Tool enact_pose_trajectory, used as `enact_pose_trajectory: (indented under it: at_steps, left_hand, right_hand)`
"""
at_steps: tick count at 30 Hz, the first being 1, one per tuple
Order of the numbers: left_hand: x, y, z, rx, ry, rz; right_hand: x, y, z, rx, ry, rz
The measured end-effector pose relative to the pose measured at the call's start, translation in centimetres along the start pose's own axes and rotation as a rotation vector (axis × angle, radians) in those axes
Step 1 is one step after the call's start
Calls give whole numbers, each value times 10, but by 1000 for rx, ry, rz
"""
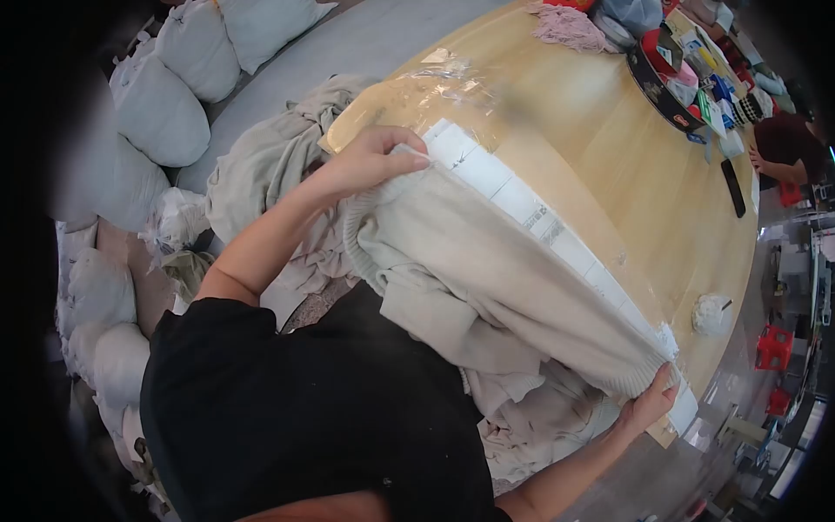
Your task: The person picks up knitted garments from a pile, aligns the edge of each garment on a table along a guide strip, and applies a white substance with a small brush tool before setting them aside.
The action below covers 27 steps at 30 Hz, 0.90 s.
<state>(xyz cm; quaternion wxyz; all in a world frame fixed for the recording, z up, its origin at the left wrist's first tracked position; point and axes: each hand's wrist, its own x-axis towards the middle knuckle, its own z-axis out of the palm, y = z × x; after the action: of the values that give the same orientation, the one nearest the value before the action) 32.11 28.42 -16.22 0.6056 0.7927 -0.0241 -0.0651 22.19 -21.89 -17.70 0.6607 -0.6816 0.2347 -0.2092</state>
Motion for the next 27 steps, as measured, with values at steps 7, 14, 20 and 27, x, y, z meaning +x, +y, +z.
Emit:
enact_pose_trajectory:
  at_steps: [7, 14, 20, 27]
  left_hand:
    - [50, -13, 18, -7, 89, -56]
    - [57, -22, 26, 390, 99, -46]
    - [61, -22, 22, 640, 134, 67]
    - [26, 68, 195, 419, -348, 745]
  right_hand:
    - [34, 42, 3, -433, 12, -114]
    - [37, 38, 10, -600, -23, -117]
    - [20, 26, -5, -356, -170, 117]
    - [0, 28, 4, -428, -20, 71]
